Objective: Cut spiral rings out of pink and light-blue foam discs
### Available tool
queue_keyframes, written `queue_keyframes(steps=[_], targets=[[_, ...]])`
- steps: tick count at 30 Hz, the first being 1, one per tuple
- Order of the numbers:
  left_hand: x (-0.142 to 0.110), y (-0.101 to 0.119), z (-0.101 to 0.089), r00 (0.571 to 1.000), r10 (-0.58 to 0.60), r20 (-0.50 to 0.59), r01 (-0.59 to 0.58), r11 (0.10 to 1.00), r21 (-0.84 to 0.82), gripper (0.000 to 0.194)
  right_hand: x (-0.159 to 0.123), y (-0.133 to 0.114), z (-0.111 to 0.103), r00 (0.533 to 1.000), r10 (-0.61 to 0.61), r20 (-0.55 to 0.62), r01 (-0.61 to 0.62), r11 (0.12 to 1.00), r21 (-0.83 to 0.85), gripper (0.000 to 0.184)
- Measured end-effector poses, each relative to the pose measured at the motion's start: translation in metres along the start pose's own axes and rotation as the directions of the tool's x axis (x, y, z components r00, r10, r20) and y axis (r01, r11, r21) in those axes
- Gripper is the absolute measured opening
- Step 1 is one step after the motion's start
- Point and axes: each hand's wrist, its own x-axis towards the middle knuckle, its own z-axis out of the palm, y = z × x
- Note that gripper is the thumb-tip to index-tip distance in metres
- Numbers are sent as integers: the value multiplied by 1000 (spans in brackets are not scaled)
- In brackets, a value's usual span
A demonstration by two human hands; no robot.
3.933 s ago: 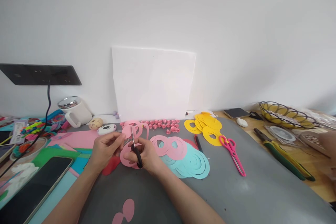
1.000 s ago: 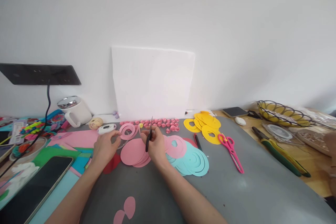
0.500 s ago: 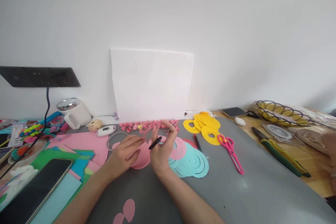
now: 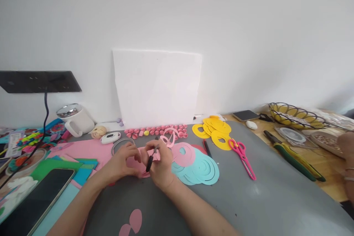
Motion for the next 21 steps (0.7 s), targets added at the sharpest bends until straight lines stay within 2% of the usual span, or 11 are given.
queue_keyframes(steps=[2,4,9,11,14,17,20,21], targets=[[-3,-1,-4,991,-37,125,34,999,22,30,-2,1,2,990,-137,39,140,988,-66,5],[-5,-3,-4,979,-56,194,52,998,24,37,0,0,4,980,-197,-1,195,972,-129,6],[-4,-7,-2,965,-130,228,132,991,8,35,12,3,4,957,-179,-230,129,967,-218,8],[-4,-8,-3,963,-142,229,149,989,-13,32,16,8,1,952,-188,-242,106,943,-315,13],[-3,-11,-4,966,-140,219,154,987,-46,29,18,15,-3,960,-238,-145,122,828,-547,18],[-2,-14,-4,973,-86,215,107,990,-91,20,16,21,-4,990,-137,23,117,729,-674,32],[-1,-14,-6,978,-28,208,56,990,-132,4,16,26,-4,998,-32,55,60,759,-648,35],[-1,-13,-6,980,-16,199,44,990,-136,7,17,26,-4,999,-34,34,48,782,-622,35]])
